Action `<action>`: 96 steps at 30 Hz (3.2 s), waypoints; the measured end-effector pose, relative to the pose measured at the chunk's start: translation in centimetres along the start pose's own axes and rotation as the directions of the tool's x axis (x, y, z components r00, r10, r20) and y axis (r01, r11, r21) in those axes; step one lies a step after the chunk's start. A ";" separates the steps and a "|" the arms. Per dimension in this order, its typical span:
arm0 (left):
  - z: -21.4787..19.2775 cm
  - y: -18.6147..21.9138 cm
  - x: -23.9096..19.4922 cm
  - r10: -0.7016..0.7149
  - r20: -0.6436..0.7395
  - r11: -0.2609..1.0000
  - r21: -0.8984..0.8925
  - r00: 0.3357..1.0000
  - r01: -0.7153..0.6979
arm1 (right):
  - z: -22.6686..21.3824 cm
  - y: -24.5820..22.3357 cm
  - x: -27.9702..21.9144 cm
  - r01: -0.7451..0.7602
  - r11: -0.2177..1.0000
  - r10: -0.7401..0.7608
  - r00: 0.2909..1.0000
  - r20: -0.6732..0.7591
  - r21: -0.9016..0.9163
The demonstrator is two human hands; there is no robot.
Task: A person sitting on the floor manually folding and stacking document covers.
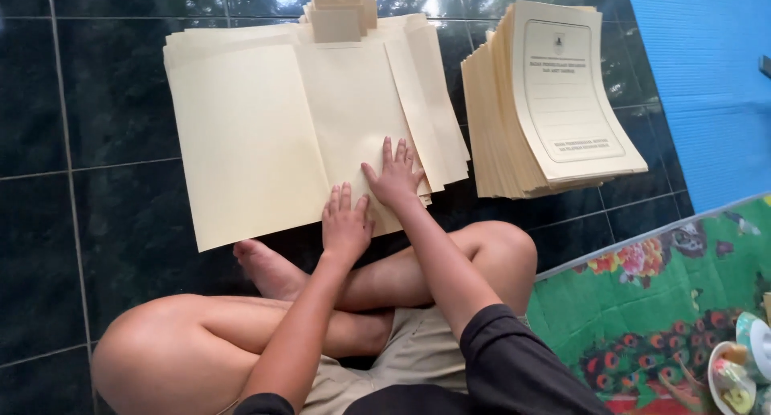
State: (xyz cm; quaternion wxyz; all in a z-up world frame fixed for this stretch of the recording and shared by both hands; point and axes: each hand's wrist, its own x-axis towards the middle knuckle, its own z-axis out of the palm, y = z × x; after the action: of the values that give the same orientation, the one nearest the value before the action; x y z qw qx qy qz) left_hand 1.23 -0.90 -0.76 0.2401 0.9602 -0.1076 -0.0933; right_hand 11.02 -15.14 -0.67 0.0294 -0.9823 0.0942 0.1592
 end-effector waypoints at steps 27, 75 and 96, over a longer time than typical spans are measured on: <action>-2.9 1.2 0.0 -0.029 0.133 1.000 0.014 0.991 0.027 | -7.5 4.7 8.9 0.076 0.997 -0.078 0.991 0.107 0.022; -1.2 -0.1 -0.2 0.027 -0.058 0.999 -0.019 0.998 -0.028 | -6.0 8.3 4.9 0.131 0.986 -0.118 0.985 0.128 -0.101; -4.0 -3.0 -1.9 -0.080 -0.100 0.991 0.097 0.992 0.090 | -1.6 14.7 -0.1 -0.078 0.953 0.113 0.988 -0.105 0.294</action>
State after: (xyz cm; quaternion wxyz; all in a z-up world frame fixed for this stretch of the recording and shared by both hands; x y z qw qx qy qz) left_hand 0.84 3.94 1.55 0.1916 0.9783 -0.0597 -0.0518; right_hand 8.51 -29.70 0.47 0.1589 -0.9696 0.1653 0.0854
